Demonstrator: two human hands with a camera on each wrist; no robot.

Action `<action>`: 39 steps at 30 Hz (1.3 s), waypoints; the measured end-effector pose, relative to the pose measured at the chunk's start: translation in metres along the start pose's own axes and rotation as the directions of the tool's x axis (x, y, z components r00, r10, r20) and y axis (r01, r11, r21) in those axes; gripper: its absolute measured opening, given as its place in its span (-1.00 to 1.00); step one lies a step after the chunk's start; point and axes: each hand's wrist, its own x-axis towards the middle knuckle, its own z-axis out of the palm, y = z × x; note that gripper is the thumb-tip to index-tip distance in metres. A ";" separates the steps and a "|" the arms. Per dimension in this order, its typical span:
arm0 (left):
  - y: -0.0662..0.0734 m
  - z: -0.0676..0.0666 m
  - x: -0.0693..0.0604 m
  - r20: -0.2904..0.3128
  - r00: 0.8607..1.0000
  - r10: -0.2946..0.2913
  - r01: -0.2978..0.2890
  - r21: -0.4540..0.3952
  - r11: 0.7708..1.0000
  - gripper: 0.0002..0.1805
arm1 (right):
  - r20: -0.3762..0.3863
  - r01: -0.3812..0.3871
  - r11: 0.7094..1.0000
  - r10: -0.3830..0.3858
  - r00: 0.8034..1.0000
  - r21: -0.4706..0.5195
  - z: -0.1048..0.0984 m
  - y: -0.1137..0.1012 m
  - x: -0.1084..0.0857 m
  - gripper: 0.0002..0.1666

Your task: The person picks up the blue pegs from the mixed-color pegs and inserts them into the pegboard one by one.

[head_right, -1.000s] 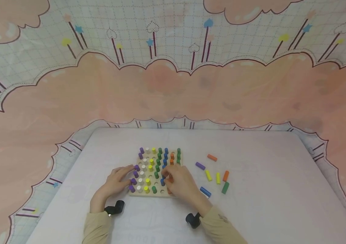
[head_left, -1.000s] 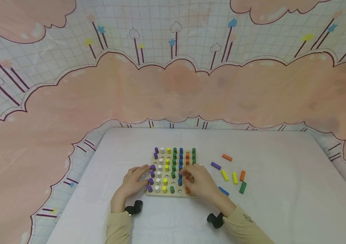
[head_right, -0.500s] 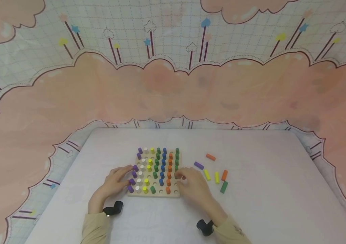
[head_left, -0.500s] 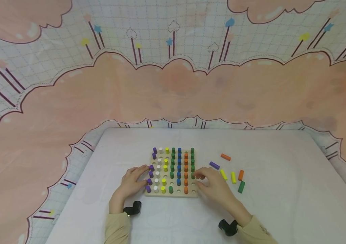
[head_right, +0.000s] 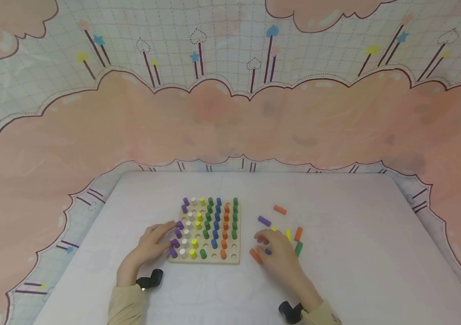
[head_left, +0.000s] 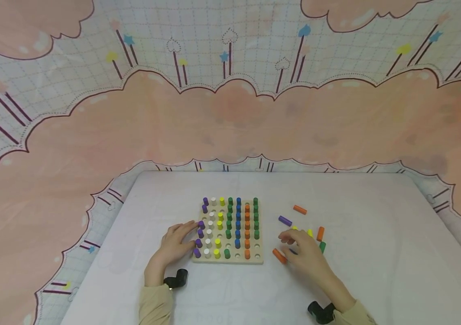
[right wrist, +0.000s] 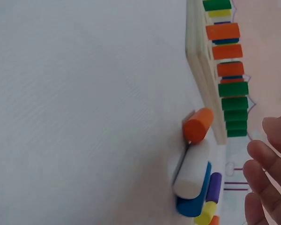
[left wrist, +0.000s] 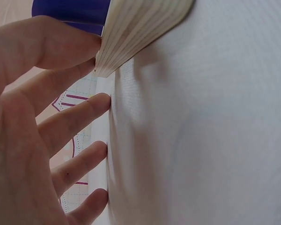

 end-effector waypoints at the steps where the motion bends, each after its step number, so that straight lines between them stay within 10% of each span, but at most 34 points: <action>1: 0.000 0.000 0.000 0.000 1.000 -0.002 0.002 -0.003 1.000 -0.40 | -0.001 0.002 1.000 -0.002 1.000 0.002 0.000 0.002 -0.001 -0.71; 39: -0.002 0.001 -0.001 -0.009 1.000 0.014 -0.014 0.003 1.000 -0.40 | 0.063 -0.077 0.992 0.083 0.995 -0.095 -0.001 0.030 -0.001 -0.69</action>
